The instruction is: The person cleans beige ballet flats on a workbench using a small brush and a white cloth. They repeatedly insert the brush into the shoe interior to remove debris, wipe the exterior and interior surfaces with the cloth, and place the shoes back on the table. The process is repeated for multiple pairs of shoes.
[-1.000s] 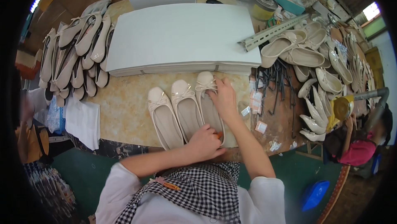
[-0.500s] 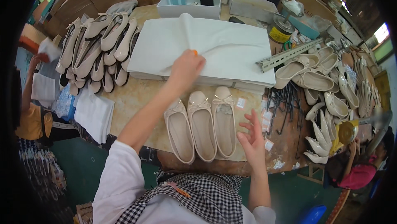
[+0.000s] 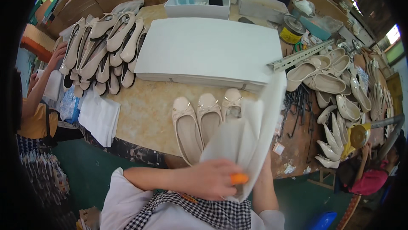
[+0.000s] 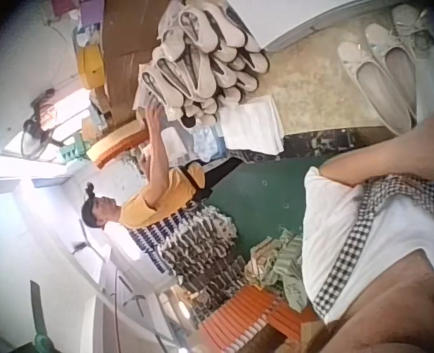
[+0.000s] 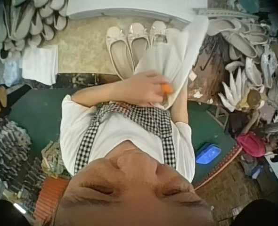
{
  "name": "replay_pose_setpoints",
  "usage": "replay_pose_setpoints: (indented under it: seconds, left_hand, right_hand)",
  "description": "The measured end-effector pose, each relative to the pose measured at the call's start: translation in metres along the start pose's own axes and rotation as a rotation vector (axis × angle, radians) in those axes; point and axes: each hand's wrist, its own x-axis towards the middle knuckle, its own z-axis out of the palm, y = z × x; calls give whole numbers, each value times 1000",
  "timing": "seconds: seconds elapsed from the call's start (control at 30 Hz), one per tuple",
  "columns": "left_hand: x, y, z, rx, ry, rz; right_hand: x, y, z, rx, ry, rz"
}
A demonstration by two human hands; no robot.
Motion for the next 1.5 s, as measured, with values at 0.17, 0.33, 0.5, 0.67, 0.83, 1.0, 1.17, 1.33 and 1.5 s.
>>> replay_pose_setpoints:
  seconds: [0.17, 0.33, 0.5, 0.67, 0.83, 1.0, 1.17, 1.33, 1.5]
  left_hand:
    - [-34, -32, -11, 293, 451, -253]
    - [-41, -48, -14, 60, 910, -958]
    - [-64, -66, 20, -167, 523, -923]
    - [-60, -33, 68, 251, -25, -826]
    - [-56, -35, 69, 336, -125, -692]
    - [-67, -37, 79, 397, -31, -633]
    - [-55, -44, 63, 356, -265, -607]
    - [3, -138, -53, 691, -139, -699]
    - [-9, -260, -130, 1110, 248, -902]
  right_hand:
    - [5, 0, 39, -553, -164, 197]
    - [14, 14, 54, -1188, -186, -419]
    - [64, 9, 7, -888, 51, -145]
    - [51, 28, 22, -1941, -248, -232]
    - [109, 77, 3, -2231, -198, -552]
    - [105, 19, 7, -1977, -161, -612]
    - [133, 44, 12, -2094, 5, -528]
    - [92, 23, 4, -1847, -11, -648]
    - [17, 11, -14, -1674, -15, -473]
